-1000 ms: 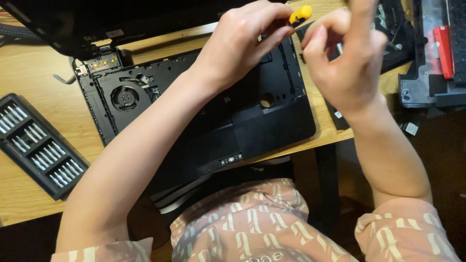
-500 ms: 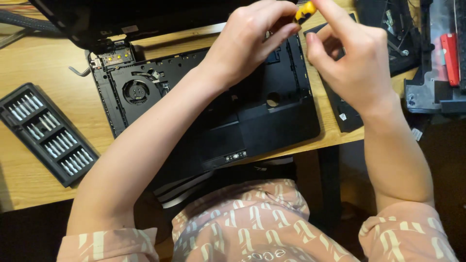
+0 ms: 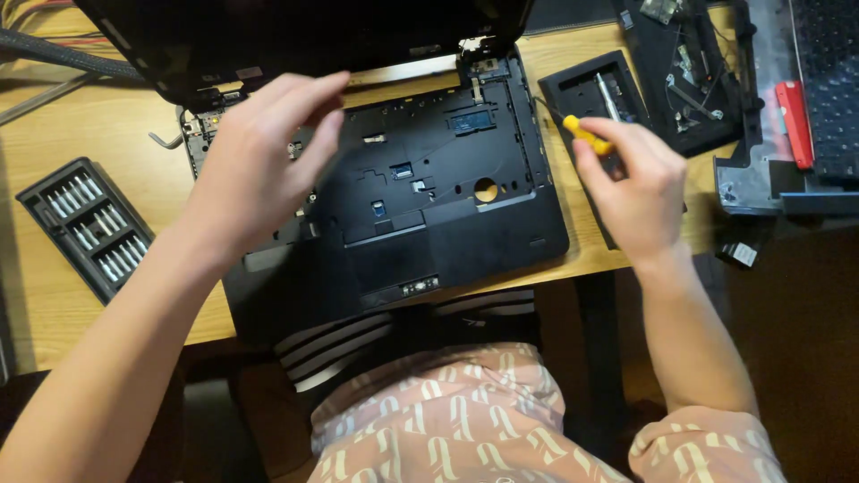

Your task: Repairing a laptop by removing internal components and then reinstalling the top casing and keyboard.

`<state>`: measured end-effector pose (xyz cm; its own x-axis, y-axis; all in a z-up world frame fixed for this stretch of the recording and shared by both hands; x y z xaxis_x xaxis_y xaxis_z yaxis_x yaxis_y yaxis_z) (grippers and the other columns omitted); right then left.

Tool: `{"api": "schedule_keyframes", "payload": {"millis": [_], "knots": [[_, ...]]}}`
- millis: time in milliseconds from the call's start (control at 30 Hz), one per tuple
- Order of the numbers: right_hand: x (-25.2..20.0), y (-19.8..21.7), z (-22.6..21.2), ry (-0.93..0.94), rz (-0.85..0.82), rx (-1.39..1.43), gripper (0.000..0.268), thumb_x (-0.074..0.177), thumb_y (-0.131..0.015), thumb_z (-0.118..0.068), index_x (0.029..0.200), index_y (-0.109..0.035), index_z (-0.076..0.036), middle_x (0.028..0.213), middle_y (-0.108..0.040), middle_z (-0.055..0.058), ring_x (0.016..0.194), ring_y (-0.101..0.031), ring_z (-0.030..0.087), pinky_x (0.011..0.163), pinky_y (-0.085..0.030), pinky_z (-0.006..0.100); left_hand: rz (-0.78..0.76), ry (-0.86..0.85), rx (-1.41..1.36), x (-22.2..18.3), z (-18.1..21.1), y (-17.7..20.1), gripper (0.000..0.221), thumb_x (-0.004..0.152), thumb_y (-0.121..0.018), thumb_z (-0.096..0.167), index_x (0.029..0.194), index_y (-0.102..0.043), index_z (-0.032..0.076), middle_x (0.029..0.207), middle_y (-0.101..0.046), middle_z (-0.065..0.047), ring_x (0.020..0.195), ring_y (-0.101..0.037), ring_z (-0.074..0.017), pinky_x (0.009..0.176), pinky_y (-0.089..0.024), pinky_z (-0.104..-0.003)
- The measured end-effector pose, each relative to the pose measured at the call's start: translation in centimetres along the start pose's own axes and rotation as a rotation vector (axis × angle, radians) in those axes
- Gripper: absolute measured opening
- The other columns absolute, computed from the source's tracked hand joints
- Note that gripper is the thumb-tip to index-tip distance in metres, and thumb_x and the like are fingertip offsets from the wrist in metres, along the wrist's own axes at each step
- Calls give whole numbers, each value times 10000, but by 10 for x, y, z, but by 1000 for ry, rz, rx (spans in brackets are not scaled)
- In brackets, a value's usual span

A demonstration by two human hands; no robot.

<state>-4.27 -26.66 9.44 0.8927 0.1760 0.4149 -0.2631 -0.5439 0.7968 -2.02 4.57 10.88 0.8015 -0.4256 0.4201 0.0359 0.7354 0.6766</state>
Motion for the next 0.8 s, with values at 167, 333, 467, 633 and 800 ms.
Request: {"api": "schedule_keyframes", "payload": {"millis": [167, 333, 467, 633, 800], "knots": [[-25, -22, -5, 149, 19, -206, 200, 1007, -780, -80, 1200, -744, -41, 1047, -695, 87, 945, -648, 272, 834, -533, 384, -140, 52, 128, -64, 44, -26, 342, 943, -698, 116, 1260, -668, -8, 1175, -691, -176, 1064, -671, -349, 927, -545, -408], [-31, -23, -19, 132, -32, -260, 183, 988, -792, -58, 1169, -772, -72, 990, -608, 98, 925, -564, 286, 841, -468, 390, -133, -111, 466, -121, 94, -56, 459, 814, -654, 241, 1235, -697, 63, 1298, -664, -154, 1234, -608, -348, 1050, -461, -511], [-53, -23, -69, 280, -32, -116, 201, 932, -813, -65, 1124, -756, -64, 1047, -651, 72, 1004, -605, 286, 878, -439, 412, -28, -1, 542, -156, 81, -51, 441, 836, -626, 117, 1267, -708, 70, 1313, -663, -143, 1259, -608, -329, 1078, -462, -519], [-81, -42, -107, 608, -234, 100, 262, 829, -849, -115, 1055, -737, -46, 1036, -668, 47, 1016, -634, 240, 908, -452, 441, 90, -56, 566, -169, 83, -51, 364, 884, -635, 103, 1233, -705, 30, 1276, -669, -147, 1230, -641, -342, 1070, -523, -500], [-96, -41, -105, 651, -220, 73, 313, 799, -840, -97, 1078, -728, -10, 1078, -681, 97, 1036, -638, 288, 956, -493, 461, 89, -114, 529, -177, 81, -30, 368, 862, -641, 91, 1213, -719, 12, 1263, -679, -154, 1204, -661, -333, 1062, -539, -469]]}}
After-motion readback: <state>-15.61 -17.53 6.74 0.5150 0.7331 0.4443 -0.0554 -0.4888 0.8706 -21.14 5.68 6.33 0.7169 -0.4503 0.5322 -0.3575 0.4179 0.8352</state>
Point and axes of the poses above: each hand's wrist, its own x-axis towards the middle knuckle, its own y-axis out of the back of the hand, z = x × y, the point moved 10 cm from there along x, towards the middle knuckle
